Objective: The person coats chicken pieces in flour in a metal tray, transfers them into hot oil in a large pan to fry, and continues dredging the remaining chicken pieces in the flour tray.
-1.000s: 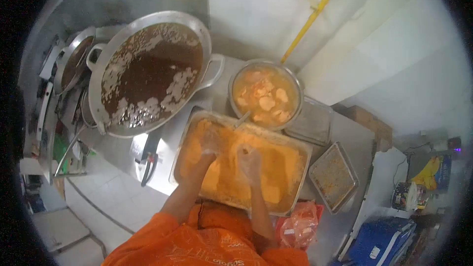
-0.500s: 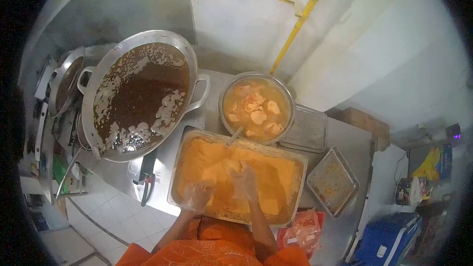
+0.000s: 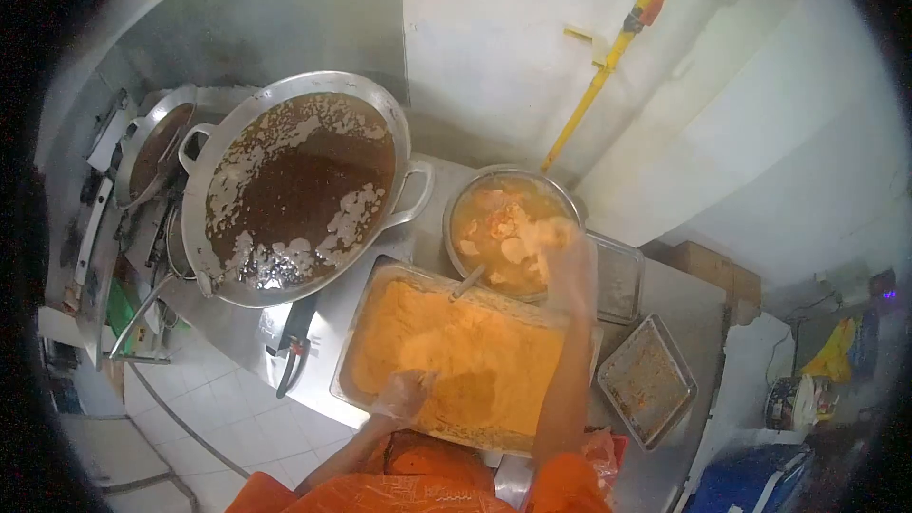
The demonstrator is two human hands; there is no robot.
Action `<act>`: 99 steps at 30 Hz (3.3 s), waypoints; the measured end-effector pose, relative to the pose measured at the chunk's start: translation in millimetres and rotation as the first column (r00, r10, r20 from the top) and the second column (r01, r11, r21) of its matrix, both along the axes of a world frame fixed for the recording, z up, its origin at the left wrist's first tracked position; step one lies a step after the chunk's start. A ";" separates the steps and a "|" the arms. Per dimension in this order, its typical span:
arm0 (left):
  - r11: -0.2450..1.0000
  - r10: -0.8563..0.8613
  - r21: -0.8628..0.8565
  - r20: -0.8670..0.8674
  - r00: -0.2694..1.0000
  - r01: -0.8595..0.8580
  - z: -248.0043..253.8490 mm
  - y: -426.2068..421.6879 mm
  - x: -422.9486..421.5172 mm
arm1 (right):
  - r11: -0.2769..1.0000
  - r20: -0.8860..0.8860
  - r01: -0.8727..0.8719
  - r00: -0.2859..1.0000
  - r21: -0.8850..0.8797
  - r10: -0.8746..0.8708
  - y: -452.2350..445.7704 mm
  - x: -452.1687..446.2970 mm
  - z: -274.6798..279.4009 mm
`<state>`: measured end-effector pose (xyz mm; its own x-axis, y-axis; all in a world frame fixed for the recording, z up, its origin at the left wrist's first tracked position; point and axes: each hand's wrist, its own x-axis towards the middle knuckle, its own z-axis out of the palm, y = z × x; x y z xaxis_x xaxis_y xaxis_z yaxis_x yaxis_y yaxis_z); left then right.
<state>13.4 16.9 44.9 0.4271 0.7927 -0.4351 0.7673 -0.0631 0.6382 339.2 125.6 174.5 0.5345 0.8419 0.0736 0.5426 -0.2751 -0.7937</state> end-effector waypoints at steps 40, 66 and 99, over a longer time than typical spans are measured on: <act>0.854 0.130 0.513 -0.041 0.991 -0.091 -8.7 -30.7 -21.2 | 0.940 0.592 -0.167 0.740 -0.296 0.318 126.9 83.6 -208.1; 0.868 0.125 0.487 -0.027 0.992 -0.096 -25.9 -37.2 -24.2 | 0.904 0.636 -0.360 0.647 -0.232 0.421 95.9 49.1 -196.7; 0.795 0.043 0.601 -0.182 0.982 0.077 -62.7 -43.5 -33.8 | 0.949 0.621 -0.269 0.720 -0.162 0.310 7.5 -19.3 -144.1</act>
<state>-20.5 -26.6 -17.7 0.4062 0.9118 0.0602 0.8578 -0.4032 0.3186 319.9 133.1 30.4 0.1117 0.9614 0.2516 0.9723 -0.0535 -0.2274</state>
